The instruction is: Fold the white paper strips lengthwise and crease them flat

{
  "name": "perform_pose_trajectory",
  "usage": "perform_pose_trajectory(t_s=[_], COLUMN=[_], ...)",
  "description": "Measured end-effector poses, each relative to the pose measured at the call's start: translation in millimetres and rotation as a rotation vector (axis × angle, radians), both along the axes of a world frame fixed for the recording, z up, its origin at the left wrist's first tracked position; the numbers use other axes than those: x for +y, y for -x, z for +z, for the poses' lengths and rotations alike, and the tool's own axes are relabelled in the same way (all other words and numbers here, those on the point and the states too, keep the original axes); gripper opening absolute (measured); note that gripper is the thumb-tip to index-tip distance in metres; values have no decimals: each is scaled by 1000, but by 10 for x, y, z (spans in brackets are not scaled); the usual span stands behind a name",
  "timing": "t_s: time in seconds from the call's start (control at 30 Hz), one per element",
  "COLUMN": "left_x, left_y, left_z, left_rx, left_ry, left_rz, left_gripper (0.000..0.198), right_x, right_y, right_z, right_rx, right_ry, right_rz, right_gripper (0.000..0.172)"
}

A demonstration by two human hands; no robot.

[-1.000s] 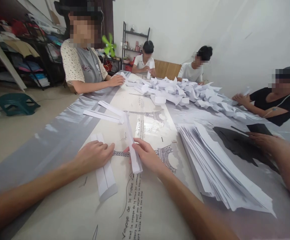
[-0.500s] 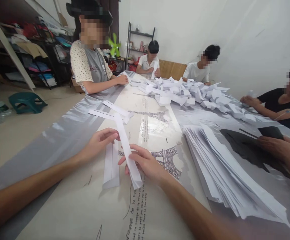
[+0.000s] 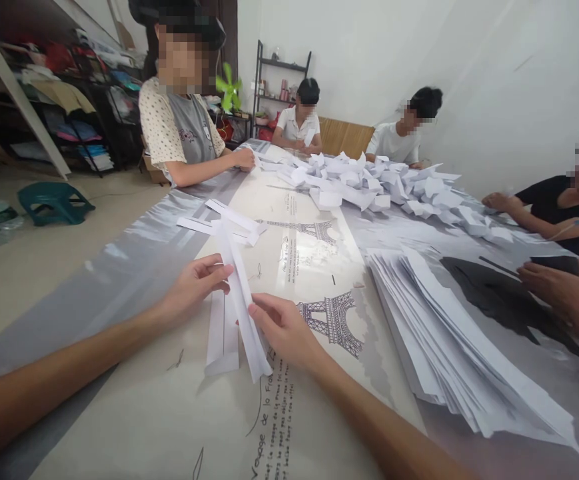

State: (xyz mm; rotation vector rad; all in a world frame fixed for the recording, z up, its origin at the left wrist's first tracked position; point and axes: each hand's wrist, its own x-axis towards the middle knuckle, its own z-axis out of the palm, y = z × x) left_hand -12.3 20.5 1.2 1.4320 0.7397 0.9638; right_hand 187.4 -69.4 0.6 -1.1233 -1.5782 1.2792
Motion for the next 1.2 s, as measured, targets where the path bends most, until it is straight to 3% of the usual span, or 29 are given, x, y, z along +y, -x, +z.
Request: perform_pose_trajectory(t_s=[0.1, 0.33, 0.5, 0.7, 1.03, 1.2], left_x=[3, -4, -30, -64, -78, -55], left_y=[8, 6, -6, -14, 8, 26], left_z=[-6, -5, 13, 64, 49, -1], left_rx=[-15, 45, 24, 65, 96, 79], left_ry=[-16, -26, -21, -59, 19, 10], left_rz=[-22, -37, -72, -78, -196, -127], left_gripper=[26, 24, 23, 23, 32, 31], right_x=[-1, -9, -24, -46, 21, 43], right_y=[-15, -8, 17, 20, -29, -61], right_z=[-27, -10, -29, -19, 23, 3], right_rx=[-28, -40, -177, -309, -95, -41], right_ry=[39, 22, -53, -180, -19, 60], right_rz=[-9, -35, -11, -91, 24, -14], right_gripper=[38, 29, 44, 46, 45, 47])
